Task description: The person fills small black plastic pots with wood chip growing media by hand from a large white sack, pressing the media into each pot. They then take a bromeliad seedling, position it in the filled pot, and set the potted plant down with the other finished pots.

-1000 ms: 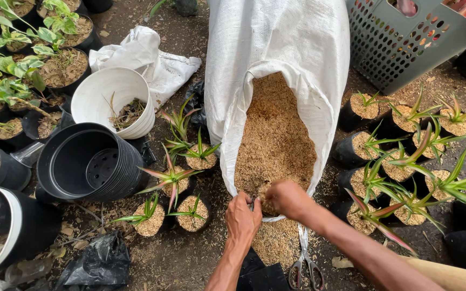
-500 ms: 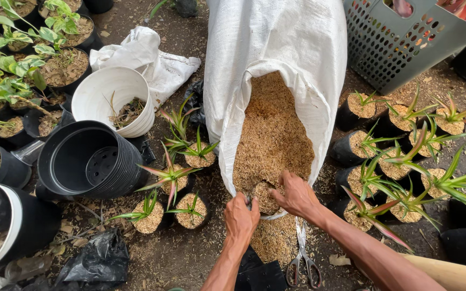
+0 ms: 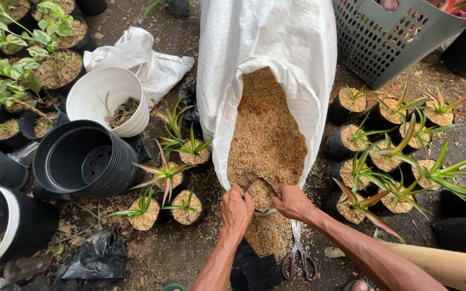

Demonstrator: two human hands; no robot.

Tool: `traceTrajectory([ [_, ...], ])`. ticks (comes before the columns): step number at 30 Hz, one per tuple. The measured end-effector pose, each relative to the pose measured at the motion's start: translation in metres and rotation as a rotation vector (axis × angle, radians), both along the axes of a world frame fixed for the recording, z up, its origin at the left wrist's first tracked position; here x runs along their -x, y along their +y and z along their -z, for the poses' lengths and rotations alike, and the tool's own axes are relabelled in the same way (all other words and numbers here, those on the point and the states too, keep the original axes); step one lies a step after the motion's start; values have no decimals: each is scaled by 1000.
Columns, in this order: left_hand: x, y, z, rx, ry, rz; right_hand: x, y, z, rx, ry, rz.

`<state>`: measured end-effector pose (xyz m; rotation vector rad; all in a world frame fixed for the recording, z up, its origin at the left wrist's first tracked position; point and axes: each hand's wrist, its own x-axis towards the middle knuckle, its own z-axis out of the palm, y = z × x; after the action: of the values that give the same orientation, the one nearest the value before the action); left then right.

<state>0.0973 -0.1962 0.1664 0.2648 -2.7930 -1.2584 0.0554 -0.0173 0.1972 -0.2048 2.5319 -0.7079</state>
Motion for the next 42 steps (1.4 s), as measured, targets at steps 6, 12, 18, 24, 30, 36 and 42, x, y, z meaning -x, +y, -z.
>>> traceTrajectory([
  [6,-16,13,-13,-4,-381,-19,9,14,-22,228,103,73],
  [12,5,-10,-7,-55,-34,-42,-12,5,-12,14,-167,225],
  [18,-4,-5,-2,-2,-171,15,-2,10,-1,140,-133,127],
  [24,1,-19,-8,18,-288,-97,0,12,1,111,-138,135],
  [30,-1,-13,3,-53,-209,-41,-3,3,6,80,-70,133],
  [36,7,-16,4,-95,-210,-16,-14,-12,-12,113,414,-114],
  [42,7,-6,11,-118,-187,32,-16,-38,7,35,364,-152],
])
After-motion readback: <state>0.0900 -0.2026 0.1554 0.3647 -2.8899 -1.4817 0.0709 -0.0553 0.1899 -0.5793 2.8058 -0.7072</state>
